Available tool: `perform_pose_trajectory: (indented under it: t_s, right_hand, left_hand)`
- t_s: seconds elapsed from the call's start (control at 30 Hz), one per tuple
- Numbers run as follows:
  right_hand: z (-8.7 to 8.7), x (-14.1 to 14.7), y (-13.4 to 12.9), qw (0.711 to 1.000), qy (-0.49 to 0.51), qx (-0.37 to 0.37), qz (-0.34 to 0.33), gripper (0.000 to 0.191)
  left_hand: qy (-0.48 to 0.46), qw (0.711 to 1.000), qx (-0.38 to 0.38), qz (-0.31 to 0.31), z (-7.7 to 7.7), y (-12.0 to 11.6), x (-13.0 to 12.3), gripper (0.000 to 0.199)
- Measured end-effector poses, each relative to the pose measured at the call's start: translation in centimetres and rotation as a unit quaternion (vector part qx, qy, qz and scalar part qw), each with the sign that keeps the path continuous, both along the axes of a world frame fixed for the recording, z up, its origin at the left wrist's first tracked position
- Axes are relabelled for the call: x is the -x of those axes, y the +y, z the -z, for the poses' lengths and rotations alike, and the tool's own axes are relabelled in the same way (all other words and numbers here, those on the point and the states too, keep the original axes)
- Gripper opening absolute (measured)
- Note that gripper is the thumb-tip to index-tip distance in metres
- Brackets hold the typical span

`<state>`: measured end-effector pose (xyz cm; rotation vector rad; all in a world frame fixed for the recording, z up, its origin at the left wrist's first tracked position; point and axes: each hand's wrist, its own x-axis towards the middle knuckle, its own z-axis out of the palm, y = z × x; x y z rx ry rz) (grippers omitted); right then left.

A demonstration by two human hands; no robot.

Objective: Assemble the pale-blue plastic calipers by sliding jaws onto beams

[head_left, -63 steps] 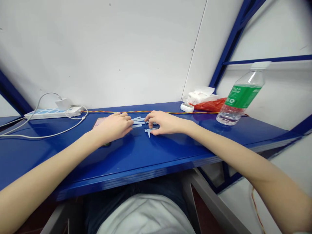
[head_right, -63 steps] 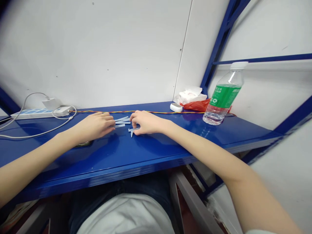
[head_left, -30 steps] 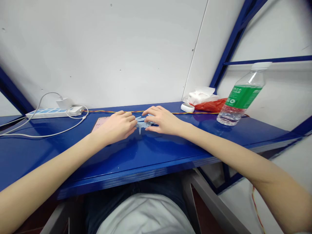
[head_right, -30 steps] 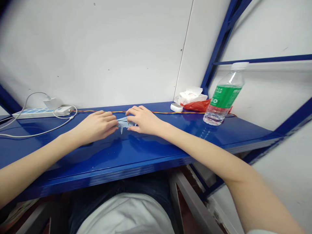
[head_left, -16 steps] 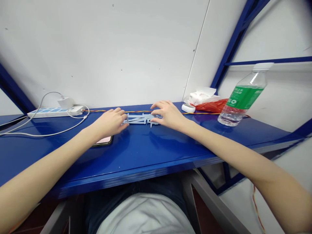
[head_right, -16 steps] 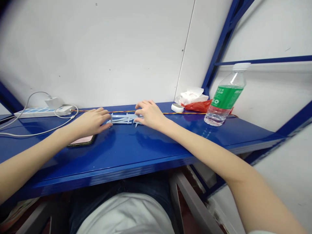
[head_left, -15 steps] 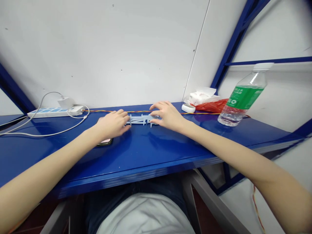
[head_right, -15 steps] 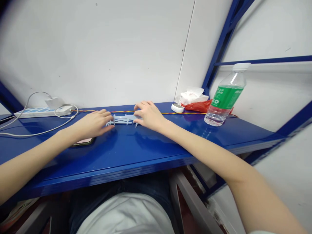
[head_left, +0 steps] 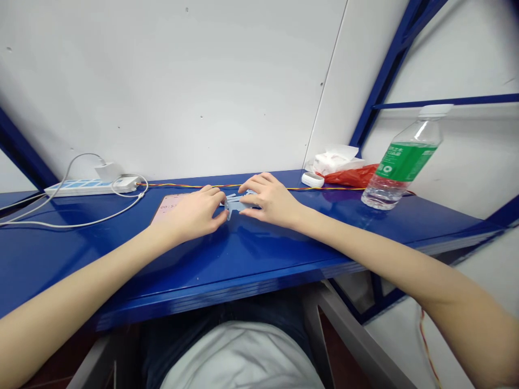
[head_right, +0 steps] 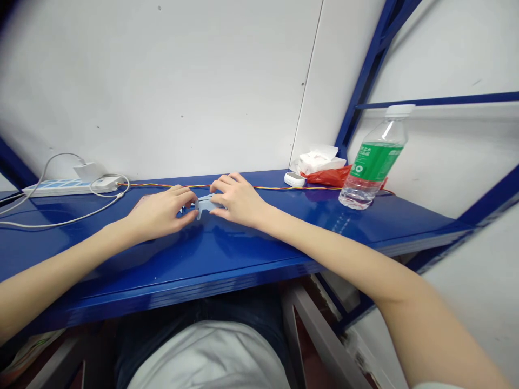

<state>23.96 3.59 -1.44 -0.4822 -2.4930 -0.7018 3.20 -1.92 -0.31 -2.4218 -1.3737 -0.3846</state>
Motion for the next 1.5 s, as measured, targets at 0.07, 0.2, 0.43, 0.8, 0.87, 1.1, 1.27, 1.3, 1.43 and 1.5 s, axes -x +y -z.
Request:
perform_pose_trajectory:
  t_s: [0.07, 0.2, 0.43, 0.8, 0.87, 1.1, 1.27, 1.3, 1.43, 1.5]
  right_hand:
    - [0.0, 0.2, -0.2, 1.000, -0.005, -0.022, -0.012, 0.019]
    - [0.0, 0.4, -0.4, 0.998, -0.004, -0.050, -0.025, 0.021]
    - [-0.1, 0.7, -0.6, 0.999, 0.000, -0.034, -0.027, 0.021]
    - [-0.8, -1.2, 1.1, 0.998, 0.028, 0.035, 0.047, 0.019]
    - [-0.8, -1.2, 0.9, 0.998, 0.033, 0.040, 0.047, 0.019]
    - [-0.6, -0.2, -0.3, 0.997, -0.024, 0.072, -0.002, 0.020]
    - [-0.5, -0.3, -0.2, 0.981, -0.081, 0.177, 0.018, 0.024]
    - [-0.5, -0.3, -0.3, 0.976, -0.091, 0.196, 0.016, 0.026]
    - [-0.8, -0.3, -0.5, 0.969, -0.091, 0.229, 0.014, 0.032]
    - [-0.9, -0.5, -0.2, 0.971, -0.086, 0.222, 0.038, 0.029]
  left_hand:
    - [-0.041, 0.998, 0.034, -0.015, 0.0, -0.2, -0.4, 0.016]
    - [-0.101, 0.990, 0.068, -0.063, 0.0, -0.4, -0.9, 0.013]
    - [-0.094, 0.983, 0.058, -0.148, -0.6, -0.8, -1.6, 0.013]
    - [-0.042, 0.984, 0.007, -0.175, -0.9, 1.3, 2.0, 0.023]
    - [-0.017, 0.995, 0.010, -0.100, -0.7, 1.1, 1.7, 0.023]
    - [0.109, 0.992, 0.010, 0.055, 0.6, 0.0, -0.2, 0.025]
    - [0.098, 0.995, 0.005, 0.011, 0.6, 1.0, 0.6, 0.023]
    - [0.100, 0.995, -0.001, 0.003, 0.6, 1.2, 0.9, 0.024]
    - [0.124, 0.992, -0.003, -0.025, 1.0, 2.3, 1.8, 0.028]
    - [0.133, 0.991, 0.002, -0.033, 1.1, 2.8, 2.2, 0.029]
